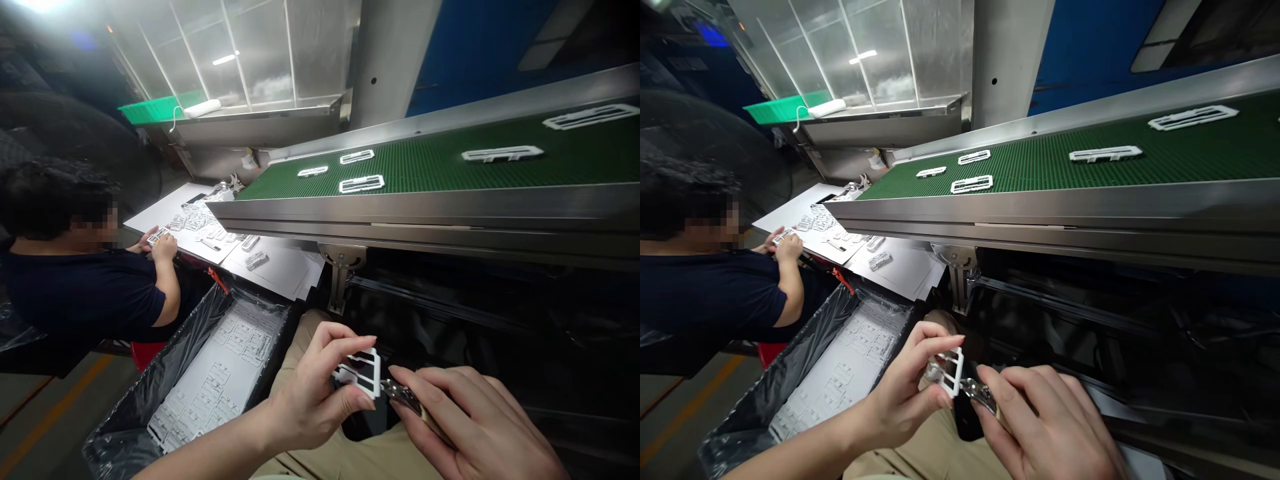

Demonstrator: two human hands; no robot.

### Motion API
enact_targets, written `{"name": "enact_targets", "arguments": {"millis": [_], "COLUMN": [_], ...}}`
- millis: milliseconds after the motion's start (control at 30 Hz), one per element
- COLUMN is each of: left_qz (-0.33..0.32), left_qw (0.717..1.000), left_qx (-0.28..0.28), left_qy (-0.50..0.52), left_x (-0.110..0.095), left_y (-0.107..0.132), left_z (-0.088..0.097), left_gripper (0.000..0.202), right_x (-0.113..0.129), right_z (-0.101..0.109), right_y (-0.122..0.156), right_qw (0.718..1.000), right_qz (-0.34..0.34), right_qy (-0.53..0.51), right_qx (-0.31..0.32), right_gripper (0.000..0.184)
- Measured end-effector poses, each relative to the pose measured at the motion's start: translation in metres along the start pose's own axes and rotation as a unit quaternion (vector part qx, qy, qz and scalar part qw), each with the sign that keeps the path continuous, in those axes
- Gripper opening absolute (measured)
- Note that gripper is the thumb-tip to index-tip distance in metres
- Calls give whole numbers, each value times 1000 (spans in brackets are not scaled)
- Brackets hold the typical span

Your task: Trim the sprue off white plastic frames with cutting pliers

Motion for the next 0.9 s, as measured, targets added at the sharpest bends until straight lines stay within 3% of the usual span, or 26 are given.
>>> {"name": "enact_targets", "arguments": {"millis": [167,300,467,533,900], "left_qz": [16,35,33,31,12], "left_qw": [1000,999,997,997,997], "left_qx": [0,5,21,35,46], "left_qy": [-8,0,63,68,64], "left_x": [2,3,2,2,1], "left_y": [2,2,-1,-1,0], "left_z": [1,0,-1,0,-1], "left_gripper": [60,60,61,60,58], "right_x": [0,8,-1,-3,9], "right_z": [-4,-4,-10,-12,-12], "right_y": [-4,-9,-6,-1,5], "right_qw": [999,998,986,984,996], "right_qz": [33,53,-126,-145,-67], "right_qy": [31,12,-97,-83,-44], "right_qx": [26,-7,-53,-56,-40], "right_gripper": [28,19,19,23,31]}}
Point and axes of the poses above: each hand's wrist, its own y-axis away from the middle knuckle, its own z-axis out of the back of the hand, x = y × z, the point moved 4 cm from there along -y, towards the middle knuckle
